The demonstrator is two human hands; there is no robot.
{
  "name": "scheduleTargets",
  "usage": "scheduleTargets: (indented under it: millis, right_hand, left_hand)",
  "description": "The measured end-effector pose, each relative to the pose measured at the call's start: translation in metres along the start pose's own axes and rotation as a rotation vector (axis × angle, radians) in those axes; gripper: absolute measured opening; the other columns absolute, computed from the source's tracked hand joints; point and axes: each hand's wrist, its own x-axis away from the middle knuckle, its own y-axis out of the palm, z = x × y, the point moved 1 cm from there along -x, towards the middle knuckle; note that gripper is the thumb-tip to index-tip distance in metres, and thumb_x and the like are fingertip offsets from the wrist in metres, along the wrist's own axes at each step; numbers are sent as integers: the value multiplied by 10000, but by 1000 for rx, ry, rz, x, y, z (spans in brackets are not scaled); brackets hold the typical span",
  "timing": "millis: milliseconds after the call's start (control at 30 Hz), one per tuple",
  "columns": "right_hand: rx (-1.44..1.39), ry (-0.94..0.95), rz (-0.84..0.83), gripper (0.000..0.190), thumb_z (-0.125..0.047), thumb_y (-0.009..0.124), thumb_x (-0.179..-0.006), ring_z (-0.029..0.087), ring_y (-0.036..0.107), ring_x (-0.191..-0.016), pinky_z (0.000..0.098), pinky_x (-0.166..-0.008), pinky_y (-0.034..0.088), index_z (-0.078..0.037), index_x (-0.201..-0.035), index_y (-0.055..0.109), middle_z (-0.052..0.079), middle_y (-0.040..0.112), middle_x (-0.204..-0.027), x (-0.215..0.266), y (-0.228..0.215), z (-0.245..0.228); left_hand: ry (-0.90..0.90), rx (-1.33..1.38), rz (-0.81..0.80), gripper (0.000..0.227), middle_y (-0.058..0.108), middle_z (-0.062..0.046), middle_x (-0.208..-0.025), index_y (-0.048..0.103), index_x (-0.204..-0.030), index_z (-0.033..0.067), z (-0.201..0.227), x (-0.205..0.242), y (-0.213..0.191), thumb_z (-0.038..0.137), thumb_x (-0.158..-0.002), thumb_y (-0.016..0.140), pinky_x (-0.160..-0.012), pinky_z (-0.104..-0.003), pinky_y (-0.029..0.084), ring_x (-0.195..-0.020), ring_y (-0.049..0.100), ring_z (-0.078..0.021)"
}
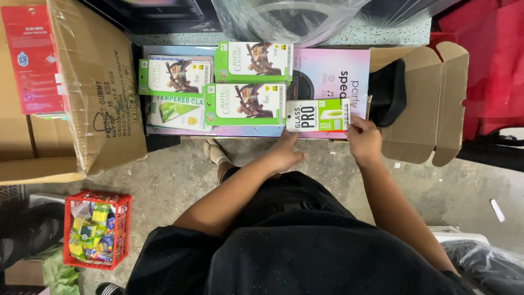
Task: Organizing and inspecting screen protector packages within a cardboard box.
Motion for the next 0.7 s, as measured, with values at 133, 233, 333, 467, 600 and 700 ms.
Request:
scheduleTargets:
  millis: [133, 233, 333, 467, 600, 700]
  right_hand:
    - [49, -63, 2, 346, -11, 682, -885, 203, 685, -875, 314, -793, 539, -19, -1225, 743, 149, 684, -1037, -1, 3, 5]
    - [107, -93, 10, 334, -21, 687, -889, 222, 691, -861, 325, -797, 542, -27, -1218, 750, 164, 689, -1022, -2, 7, 14]
    - [157, -128, 50, 306, -40, 714, -884, 238, 697, -858, 337, -791, 550, -10, -1187, 743, 170, 699, -999, -3, 11, 24]
    - [249, -146, 37, 320, -25, 700, -883, 264, 687, -824, 361, -771, 554, 7, -1200, 731, 174, 692, -971, -1, 10, 13]
    - [270, -142, 39, 328, -11, 684, -883, 271, 674, -796, 373, -749, 551, 13, -1208, 724, 167, 683, -946, 3, 9, -3]
    - [282, -159, 57, 311, -14, 690, -885, 276, 668, -791, 378, -741, 548, 18, -1192, 724, 171, 678, -952, 3, 9, -3]
  left_hand:
    - [-101, 80, -2, 905, -22, -298, -1683, 309, -1564, 48, 16, 8, -8, 323, -812, 730, -1164, -381, 360, -1485, 335, -374]
    - [-103, 164, 30, 878, -6, -286, -1692, 352, -1536, 50, 1, 0, -1, 318, -785, 718, -1140, -390, 387, -1394, 473, -395]
    - [54, 54, 110, 843, 69, -309, -1681, 377, -1539, 8, -9, -7, 4, 307, -850, 761, -1243, -399, 218, -1566, 150, -420]
    - [-32, 73, 92, 837, 40, -307, -1670, 387, -1548, 57, -5, -5, 3, 321, -842, 752, -1234, -399, 222, -1561, 129, -414]
    - [-6, 54, 85, 839, 3, -315, -1675, 384, -1555, 64, -8, -9, 3, 332, -848, 748, -1241, -401, 222, -1565, 116, -422]
    - [-42, 47, 39, 875, -22, -301, -1675, 329, -1577, 80, 2, -3, -2, 350, -852, 738, -1234, -403, 210, -1559, 89, -423]
